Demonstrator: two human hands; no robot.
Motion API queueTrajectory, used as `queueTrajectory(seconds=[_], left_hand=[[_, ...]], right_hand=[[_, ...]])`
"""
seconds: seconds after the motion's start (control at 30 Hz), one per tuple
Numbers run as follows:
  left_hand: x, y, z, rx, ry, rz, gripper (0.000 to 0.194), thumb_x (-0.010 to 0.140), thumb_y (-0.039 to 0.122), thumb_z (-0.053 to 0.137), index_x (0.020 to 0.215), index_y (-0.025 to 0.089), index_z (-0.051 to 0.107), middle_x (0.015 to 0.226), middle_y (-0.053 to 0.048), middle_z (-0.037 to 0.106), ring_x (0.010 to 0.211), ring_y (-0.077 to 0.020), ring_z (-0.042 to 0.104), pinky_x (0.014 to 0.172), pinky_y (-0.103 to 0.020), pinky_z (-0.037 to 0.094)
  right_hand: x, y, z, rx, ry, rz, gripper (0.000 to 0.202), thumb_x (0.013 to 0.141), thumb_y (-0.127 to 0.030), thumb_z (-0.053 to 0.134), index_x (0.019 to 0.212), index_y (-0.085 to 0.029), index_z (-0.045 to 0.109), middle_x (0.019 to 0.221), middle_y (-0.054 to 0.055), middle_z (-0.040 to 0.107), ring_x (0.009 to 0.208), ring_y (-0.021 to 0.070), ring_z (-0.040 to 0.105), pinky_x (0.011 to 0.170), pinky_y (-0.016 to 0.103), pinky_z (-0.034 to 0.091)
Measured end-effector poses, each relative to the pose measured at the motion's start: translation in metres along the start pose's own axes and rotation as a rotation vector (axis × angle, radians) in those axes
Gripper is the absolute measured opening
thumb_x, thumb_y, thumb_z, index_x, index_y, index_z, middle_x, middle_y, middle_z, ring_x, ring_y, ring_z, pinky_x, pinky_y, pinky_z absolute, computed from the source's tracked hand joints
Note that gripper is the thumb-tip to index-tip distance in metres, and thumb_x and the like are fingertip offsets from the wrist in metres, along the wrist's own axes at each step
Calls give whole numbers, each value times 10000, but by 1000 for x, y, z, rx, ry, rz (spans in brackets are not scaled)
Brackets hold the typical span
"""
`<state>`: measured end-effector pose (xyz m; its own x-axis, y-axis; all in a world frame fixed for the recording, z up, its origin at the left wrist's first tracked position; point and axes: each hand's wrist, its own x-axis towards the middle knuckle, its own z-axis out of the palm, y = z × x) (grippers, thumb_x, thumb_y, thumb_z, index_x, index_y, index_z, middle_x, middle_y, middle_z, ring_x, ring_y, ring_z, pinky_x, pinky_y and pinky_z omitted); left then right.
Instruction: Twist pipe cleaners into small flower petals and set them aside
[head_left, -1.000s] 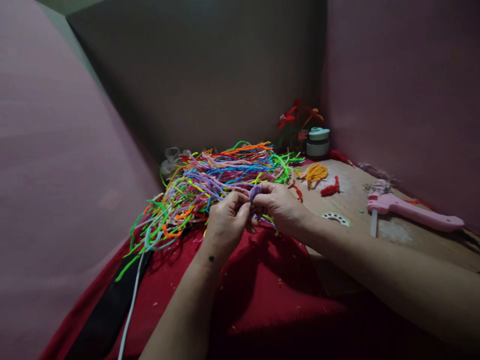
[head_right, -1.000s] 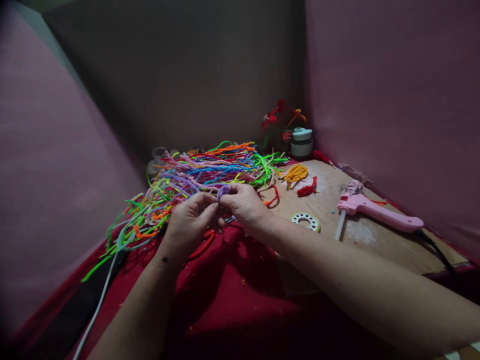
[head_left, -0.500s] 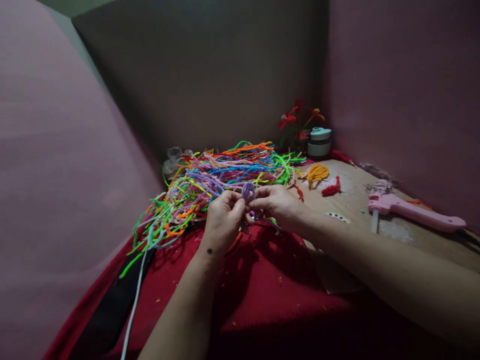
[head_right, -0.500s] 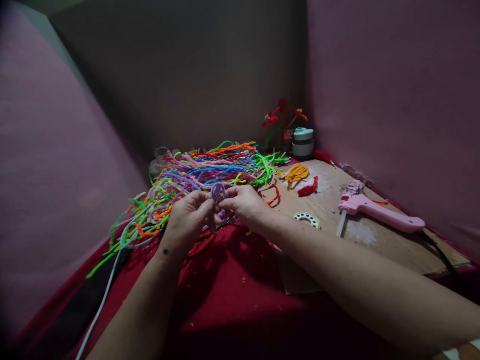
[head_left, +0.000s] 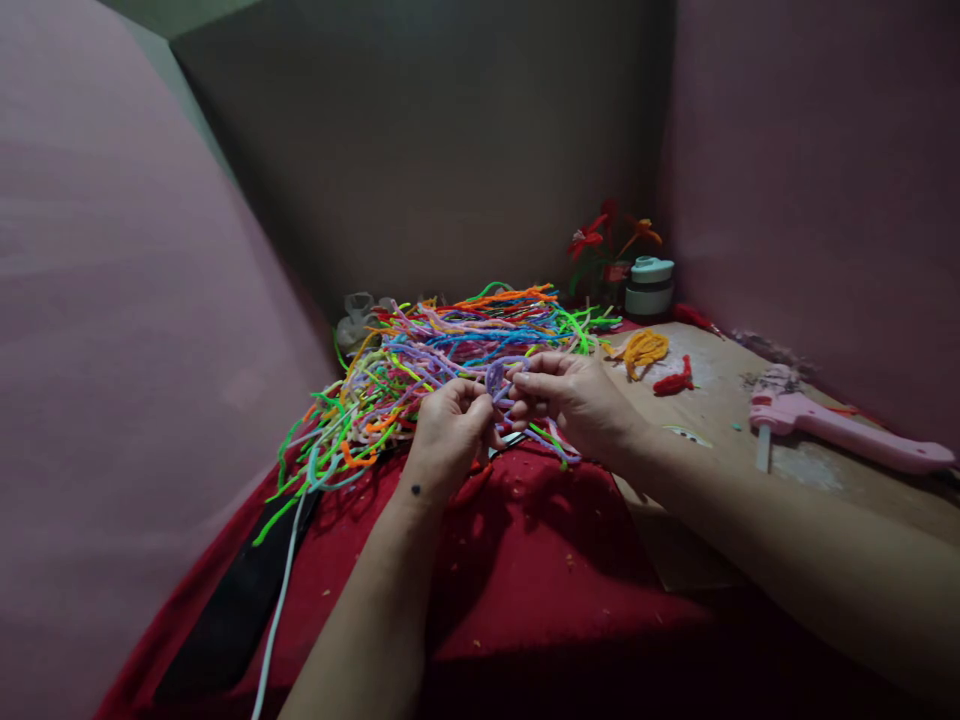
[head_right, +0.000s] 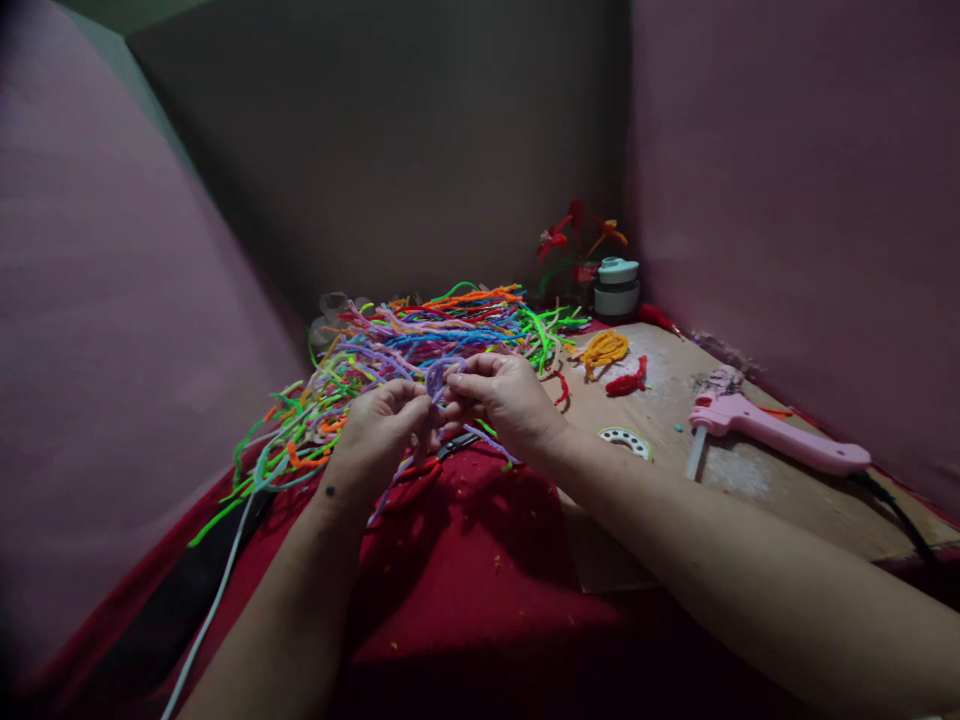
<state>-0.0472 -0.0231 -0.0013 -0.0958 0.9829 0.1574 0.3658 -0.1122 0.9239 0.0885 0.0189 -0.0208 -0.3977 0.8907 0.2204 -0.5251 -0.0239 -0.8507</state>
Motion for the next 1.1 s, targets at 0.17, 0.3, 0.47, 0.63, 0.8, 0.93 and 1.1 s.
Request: queueTrajectory(seconds=[0.17,0.3,0.47,0.63,0.8,0.93,1.1], left_hand=[[0,-1,1,-37,1,4,55,707,188,508,661,161,492,402,26,549,288,-94,464,313,-182,353],[1,-3,1,-47,10,6,56,705,198,514,672,165,485,418,21,566,295,-100,471,315,-189,361],[4,-9,1,38,71,57,20,705,187,499,691,181,486,412,40,557,288,-103,461,312,-189,346],[4,-13,4,105,158,158,9,693,181,527,687,185,522,421,58,543,322,-84,487,362,-167,365],[1,-8,6,-82,66,98,73,700,212,574,750,160,558,466,42,564,355,-86,502,368,-177,392],[3,-9,3,-317,-76,47,207,699,237,605,868,121,580,547,-5,626,419,-116,563,396,-211,454],[6,-13,0,-396,-116,10,218,689,221,622,861,92,587,583,-31,649,456,-132,601,414,-217,478]], right_hand=[[-3,-5,3,-39,64,-37,161,659,-223,689,687,-136,556,614,7,614,489,92,563,517,253,509],[-3,-6,5,-91,84,-54,162,653,-209,686,648,-136,542,603,4,605,468,84,547,484,238,493],[-5,-7,8,-250,108,-104,139,689,-198,649,615,-135,550,546,-6,580,444,83,535,462,229,482],[-7,-6,10,-350,109,-136,130,693,-186,628,593,-140,557,497,-13,568,424,81,519,447,219,474],[-2,0,4,-171,61,-19,154,680,-206,660,599,-132,552,539,9,593,432,85,529,455,231,484],[4,10,-3,26,19,115,121,675,-185,672,663,-109,580,598,43,620,470,95,553,479,234,481],[8,14,-6,80,0,155,105,647,-149,682,685,-97,599,586,27,590,484,91,536,478,224,449]])
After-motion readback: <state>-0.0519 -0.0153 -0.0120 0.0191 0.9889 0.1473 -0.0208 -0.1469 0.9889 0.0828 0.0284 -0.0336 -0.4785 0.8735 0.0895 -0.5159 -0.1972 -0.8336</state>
